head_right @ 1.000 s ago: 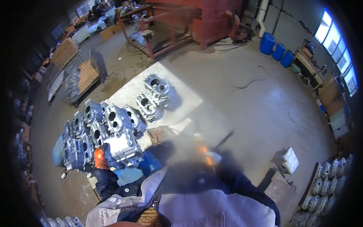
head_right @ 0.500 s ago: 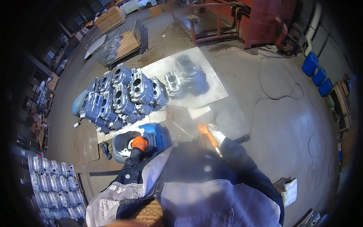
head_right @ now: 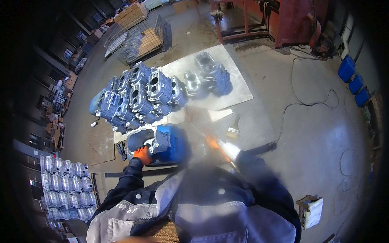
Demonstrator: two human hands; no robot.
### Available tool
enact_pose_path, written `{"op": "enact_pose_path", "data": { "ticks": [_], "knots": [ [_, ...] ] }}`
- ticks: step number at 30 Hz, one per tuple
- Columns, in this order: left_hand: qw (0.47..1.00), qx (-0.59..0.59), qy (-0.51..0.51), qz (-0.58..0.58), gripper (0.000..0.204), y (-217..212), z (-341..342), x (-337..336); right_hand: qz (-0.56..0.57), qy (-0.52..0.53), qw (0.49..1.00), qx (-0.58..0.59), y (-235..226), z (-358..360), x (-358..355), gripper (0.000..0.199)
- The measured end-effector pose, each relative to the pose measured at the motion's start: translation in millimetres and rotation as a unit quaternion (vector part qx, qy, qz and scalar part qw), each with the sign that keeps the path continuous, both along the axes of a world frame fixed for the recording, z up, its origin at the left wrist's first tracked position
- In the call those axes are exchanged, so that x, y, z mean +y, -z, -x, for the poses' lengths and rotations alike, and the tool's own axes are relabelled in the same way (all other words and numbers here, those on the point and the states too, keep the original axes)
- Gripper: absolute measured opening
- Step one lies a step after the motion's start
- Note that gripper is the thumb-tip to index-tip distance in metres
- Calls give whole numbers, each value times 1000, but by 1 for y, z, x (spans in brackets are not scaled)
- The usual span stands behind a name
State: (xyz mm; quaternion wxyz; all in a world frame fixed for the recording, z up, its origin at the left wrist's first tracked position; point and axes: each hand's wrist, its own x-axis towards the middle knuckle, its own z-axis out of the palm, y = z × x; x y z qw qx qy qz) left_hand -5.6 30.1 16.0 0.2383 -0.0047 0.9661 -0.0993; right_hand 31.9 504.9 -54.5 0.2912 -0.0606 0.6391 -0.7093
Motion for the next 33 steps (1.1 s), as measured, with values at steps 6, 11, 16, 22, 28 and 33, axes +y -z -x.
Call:
{"op": "enact_pose_path", "data": {
  "ticks": [6, 11, 16, 22, 28, 33],
  "knots": [
    [998, 13, -23, 50, 81, 10, 9, 11, 41, 29, 985, -165, 5, -20, -3, 53],
    [996, -30, -31, 77, 89, 7, 11, 13, 138, 118, 965, -188, 39, -20, -37, 50],
    [989, -77, -45, 115, 97, 2, 16, 21, 195, 124, 949, -215, 47, -13, -50, 52],
    [988, -87, -46, 118, 97, 7, 17, 20, 232, 133, 931, -248, 76, 1, -72, 44],
    [989, -87, -50, 111, 100, 13, 19, 13, 126, 126, 953, -243, 105, 18, -76, 45],
    [989, -81, -52, 108, 100, 16, 19, 10, 99, 103, 958, -249, 101, 22, -75, 44]
  ]
}}
